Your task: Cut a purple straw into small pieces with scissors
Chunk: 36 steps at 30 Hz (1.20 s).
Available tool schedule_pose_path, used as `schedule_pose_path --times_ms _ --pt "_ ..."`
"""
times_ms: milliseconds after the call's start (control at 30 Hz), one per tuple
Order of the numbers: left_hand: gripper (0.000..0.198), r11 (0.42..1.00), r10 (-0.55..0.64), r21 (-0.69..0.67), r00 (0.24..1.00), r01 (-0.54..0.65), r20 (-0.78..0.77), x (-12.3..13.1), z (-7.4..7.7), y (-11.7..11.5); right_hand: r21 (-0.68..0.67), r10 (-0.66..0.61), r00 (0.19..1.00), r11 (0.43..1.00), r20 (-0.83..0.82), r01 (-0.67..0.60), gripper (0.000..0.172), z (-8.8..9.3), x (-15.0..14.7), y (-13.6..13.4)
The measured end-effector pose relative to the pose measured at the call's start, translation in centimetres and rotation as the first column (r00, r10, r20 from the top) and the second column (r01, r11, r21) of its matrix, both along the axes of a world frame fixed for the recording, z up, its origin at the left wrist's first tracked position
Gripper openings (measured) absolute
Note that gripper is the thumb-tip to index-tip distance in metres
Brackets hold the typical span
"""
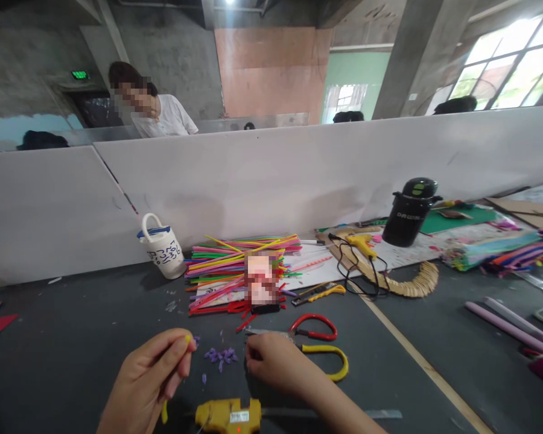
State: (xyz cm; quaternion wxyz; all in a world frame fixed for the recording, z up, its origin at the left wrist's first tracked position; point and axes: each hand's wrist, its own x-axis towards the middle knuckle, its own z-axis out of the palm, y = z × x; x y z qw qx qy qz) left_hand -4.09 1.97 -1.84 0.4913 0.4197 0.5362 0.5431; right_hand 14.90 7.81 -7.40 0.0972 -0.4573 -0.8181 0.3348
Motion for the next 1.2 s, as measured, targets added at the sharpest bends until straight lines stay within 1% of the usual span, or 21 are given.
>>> schedule_pose_path --times_ms 133,233,333,433,500,600,700,767,833,900,967,1033,1100,1200 --pt "0.024 0.998 -0.064 0.012 0.989 0.063 0.133 0.3 0.8 -0.1 -0.021 -0.014 0.999 1.000 -0.050 0.013 0.013 0.3 0.2 0.1" --pt "0.024 0.993 -0.112 -0.016 0.968 0.119 0.227 0.6 1.3 -0.1 -0.037 -0.040 0.994 0.999 -0.104 0.036 0.012 0.6 0.4 0.1" --pt "0.022 0.987 -0.138 -0.049 0.963 0.153 0.230 0.7 1.3 -0.2 -0.060 -0.072 0.981 0.996 -0.178 0.062 0.011 0.6 0.5 0.2" --pt "0.019 0.987 -0.132 -0.063 0.968 0.149 0.214 0.7 1.1 -0.2 -0.105 -0.111 0.955 0.991 -0.275 0.085 0.009 0.9 0.3 0.2" --pt "0.017 0.988 -0.118 -0.072 0.971 0.136 0.209 0.8 1.1 -0.2 -0.152 -0.143 0.923 0.984 -0.357 0.094 0.007 1.5 0.1 -0.1" --pt "0.017 0.987 -0.124 -0.078 0.974 0.141 0.192 1.0 1.1 -0.2 -0.244 -0.199 0.844 0.966 -0.498 0.084 0.003 3.3 -0.1 -0.9" --pt "0.018 0.986 -0.139 -0.077 0.983 0.149 0.123 1.2 1.0 -0.2 -0.330 -0.256 0.740 0.943 -0.622 0.049 0.017 5.6 -0.4 -1.8" --pt "0.018 0.989 -0.126 -0.073 0.991 0.130 0.049 1.3 0.8 -0.3 -0.368 -0.287 0.664 0.930 -0.691 0.019 0.021 6.7 -0.7 -2.2" --pt "0.016 0.991 -0.128 -0.058 0.990 0.124 -0.058 1.2 0.7 -0.4 -0.407 -0.313 0.571 0.913 -0.759 -0.040 0.021 7.4 -1.2 -2.4" --pt "0.015 0.987 -0.159 -0.017 0.969 0.159 -0.186 1.0 0.7 -0.4 -0.419 -0.324 0.509 0.904 -0.797 -0.082 0.020 7.5 -1.8 -2.4" --pt "0.014 0.975 -0.196 0.043 0.933 0.219 -0.302 0.7 0.7 -0.3 -0.433 -0.335 0.470 0.894 -0.817 -0.117 0.020 7.2 -2.2 -2.3" --pt "0.015 0.960 -0.209 0.097 0.899 0.264 -0.384 0.6 0.7 -0.2 -0.450 -0.351 0.442 0.881 -0.826 -0.142 0.019 6.8 -2.4 -2.1" --pt "0.015 0.948 -0.217 0.118 0.874 0.295 -0.436 0.7 0.8 -0.1 -0.455 -0.357 0.438 0.880 -0.825 -0.140 0.018 6.5 -2.4 -2.0" --pt "0.014 0.948 -0.175 0.157 0.865 0.277 -0.471 1.1 0.7 -0.3 -0.433 -0.347 0.452 0.896 -0.822 -0.099 0.016 6.5 -2.2 -2.0"
